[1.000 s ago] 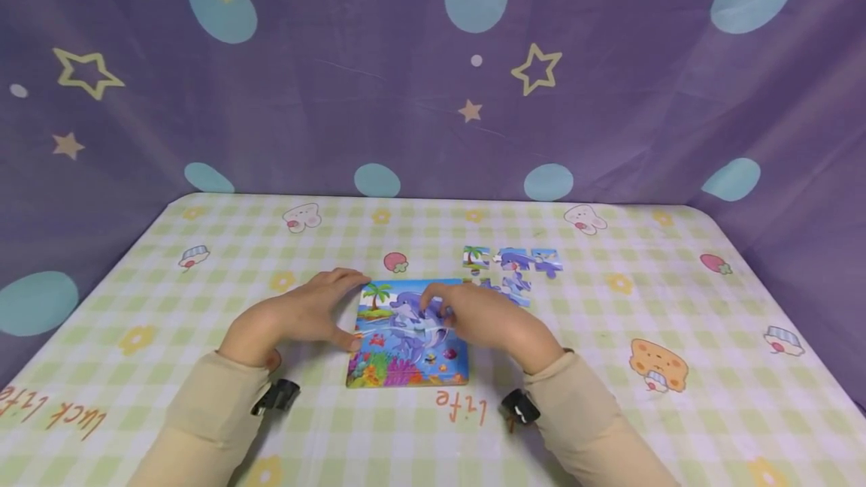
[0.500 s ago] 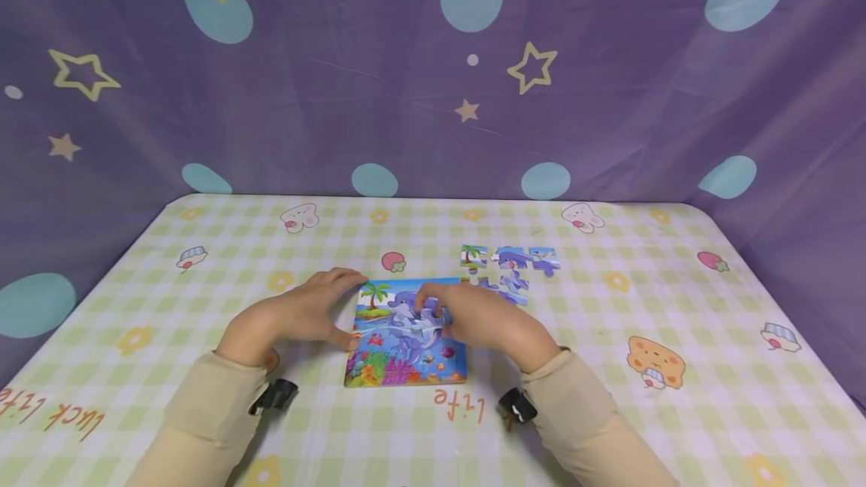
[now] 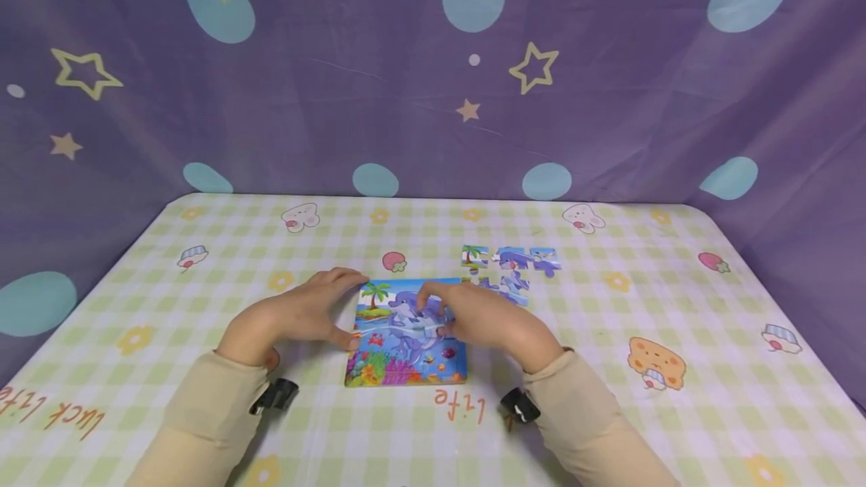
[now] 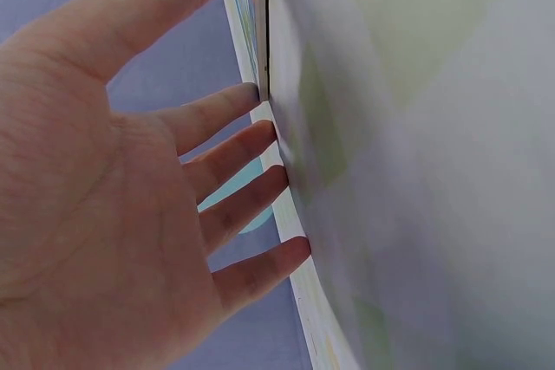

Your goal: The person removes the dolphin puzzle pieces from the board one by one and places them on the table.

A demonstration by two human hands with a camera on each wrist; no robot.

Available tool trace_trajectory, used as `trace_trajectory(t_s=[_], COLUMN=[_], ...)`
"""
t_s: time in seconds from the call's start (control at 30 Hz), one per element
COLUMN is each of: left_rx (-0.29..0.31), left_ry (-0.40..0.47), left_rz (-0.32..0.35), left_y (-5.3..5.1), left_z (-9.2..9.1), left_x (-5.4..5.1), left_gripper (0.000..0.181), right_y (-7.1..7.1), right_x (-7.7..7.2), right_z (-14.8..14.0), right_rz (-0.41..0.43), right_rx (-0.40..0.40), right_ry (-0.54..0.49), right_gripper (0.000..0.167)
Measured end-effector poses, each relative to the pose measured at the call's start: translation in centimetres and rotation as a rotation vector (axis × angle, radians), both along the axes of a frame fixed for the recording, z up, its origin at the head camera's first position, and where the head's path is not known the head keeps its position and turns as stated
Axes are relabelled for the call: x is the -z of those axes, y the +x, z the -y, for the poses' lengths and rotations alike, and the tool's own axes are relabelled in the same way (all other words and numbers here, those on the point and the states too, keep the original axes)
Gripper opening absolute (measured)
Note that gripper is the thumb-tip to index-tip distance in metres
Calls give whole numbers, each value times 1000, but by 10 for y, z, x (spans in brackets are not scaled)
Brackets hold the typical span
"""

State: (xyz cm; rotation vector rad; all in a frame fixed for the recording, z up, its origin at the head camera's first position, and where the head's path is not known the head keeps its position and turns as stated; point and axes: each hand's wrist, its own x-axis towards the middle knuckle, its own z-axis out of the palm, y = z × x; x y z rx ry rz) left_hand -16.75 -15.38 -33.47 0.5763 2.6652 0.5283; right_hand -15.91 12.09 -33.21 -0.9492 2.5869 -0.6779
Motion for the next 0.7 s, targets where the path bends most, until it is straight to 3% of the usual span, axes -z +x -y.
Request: trace_trajectory(t_s=[0.43, 0.7], left_rx=[1, -4], left_ry=[4, 2], left_rz=[1, -5], left_y=[2, 0], left_z=[0, 0], left_x=[1, 0], left_gripper=[99, 99], right_y=[-7, -12], right_x=[-9, -20], right_z=[-24, -39], right_rz=[-14, -21], right_rx=[-67, -43], right_ry=[-121, -137], right_gripper=[33, 30])
